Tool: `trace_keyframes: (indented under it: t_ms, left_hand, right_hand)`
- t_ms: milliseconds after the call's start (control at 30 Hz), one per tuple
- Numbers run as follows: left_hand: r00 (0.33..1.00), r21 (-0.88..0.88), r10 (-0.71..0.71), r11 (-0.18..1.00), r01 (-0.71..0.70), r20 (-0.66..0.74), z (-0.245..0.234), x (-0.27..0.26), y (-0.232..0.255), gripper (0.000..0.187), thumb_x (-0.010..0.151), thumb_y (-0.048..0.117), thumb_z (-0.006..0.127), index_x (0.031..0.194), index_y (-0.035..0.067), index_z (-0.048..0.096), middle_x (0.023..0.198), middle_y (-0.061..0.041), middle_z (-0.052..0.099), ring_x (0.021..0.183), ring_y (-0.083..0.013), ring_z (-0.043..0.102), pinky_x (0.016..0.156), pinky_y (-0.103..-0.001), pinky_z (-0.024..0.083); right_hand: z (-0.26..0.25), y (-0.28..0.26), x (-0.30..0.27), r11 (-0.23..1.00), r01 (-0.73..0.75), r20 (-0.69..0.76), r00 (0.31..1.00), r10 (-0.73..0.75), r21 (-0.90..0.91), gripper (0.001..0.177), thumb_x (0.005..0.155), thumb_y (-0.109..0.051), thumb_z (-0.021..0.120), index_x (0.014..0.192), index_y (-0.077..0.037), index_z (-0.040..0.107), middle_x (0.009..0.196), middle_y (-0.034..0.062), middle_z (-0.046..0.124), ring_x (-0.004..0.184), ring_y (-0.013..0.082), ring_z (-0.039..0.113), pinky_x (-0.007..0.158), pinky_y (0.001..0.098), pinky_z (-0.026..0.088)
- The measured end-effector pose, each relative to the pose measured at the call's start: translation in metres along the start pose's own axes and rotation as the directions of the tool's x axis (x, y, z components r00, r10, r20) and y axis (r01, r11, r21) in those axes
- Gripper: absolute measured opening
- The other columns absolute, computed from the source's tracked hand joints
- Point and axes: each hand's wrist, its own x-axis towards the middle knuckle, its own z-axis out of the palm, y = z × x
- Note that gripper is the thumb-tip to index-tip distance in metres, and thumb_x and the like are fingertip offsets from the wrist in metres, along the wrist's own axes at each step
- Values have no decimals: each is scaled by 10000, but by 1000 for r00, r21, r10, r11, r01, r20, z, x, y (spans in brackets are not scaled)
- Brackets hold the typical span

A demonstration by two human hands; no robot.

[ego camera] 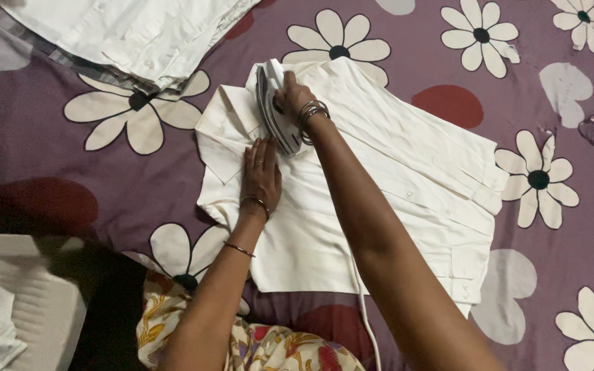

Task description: The person irons a white shirt laid out on a bed with a floral-patterned sheet. They use a handheld iron to smooth the fabric, repeatedly adjusting the shirt's position and folding it as they work.

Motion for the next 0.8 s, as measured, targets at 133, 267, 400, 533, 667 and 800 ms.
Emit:
trace_keyframes:
  t_ms: [133,267,400,533,667,800]
  left_hand:
    - [1000,24,-1,1000,0,21,-3,-3,6,647,980,106,500,1591,20,305,1629,-177,353,1531,-357,298,1281,-519,187]
    - [999,70,13,997,-16,42,-6,2,5,656,963,110,492,1582,1,305,1626,-177,356,1522,-352,297,1264,-512,191]
    - [999,101,-3,995,0,35,-3,1,5,611,1000,128,495,1581,38,330,1631,-131,382,1526,-317,312,1277,-506,191]
    - [1000,113,3,994,-6,27,-1,1,5,612,1000,165,505,1574,37,335,1616,-134,386,1515,-316,317,1266,-512,189]
    - [1000,134,12,991,-14,15,-1,-2,6,607,1003,188,512,1572,59,345,1615,-116,397,1521,-305,321,1277,-504,192]
    - [999,165,5,986,-12,43,-2,3,5,613,1003,198,524,1574,62,347,1614,-116,397,1504,-297,326,1261,-510,192]
  right_hand:
    - [-5,3,-19,999,6,22,1000,-7,32,417,1026,-350,558,1315,-79,425,1005,284,719,944,463,706,814,554,545]
    - [-30,17,-28,977,-44,-117,991,70,207,390,1007,-335,565,1295,-88,475,962,233,764,916,397,753,827,515,574]
    - [-54,52,-32,948,-218,-187,946,263,233,436,1002,-338,558,1326,-66,449,970,255,725,832,403,757,723,506,600]
    - [-65,89,-22,987,-156,-250,954,163,50,481,999,-333,609,1316,-12,442,984,302,714,861,436,721,733,505,572]
    - [-63,105,-4,936,-345,-107,930,351,75,440,1032,-356,542,1295,-12,460,1075,297,708,921,419,753,784,502,603]
    - [-75,100,5,932,-363,-135,923,360,2,439,1028,-365,554,1305,-41,448,1128,304,680,1003,439,702,833,525,570]
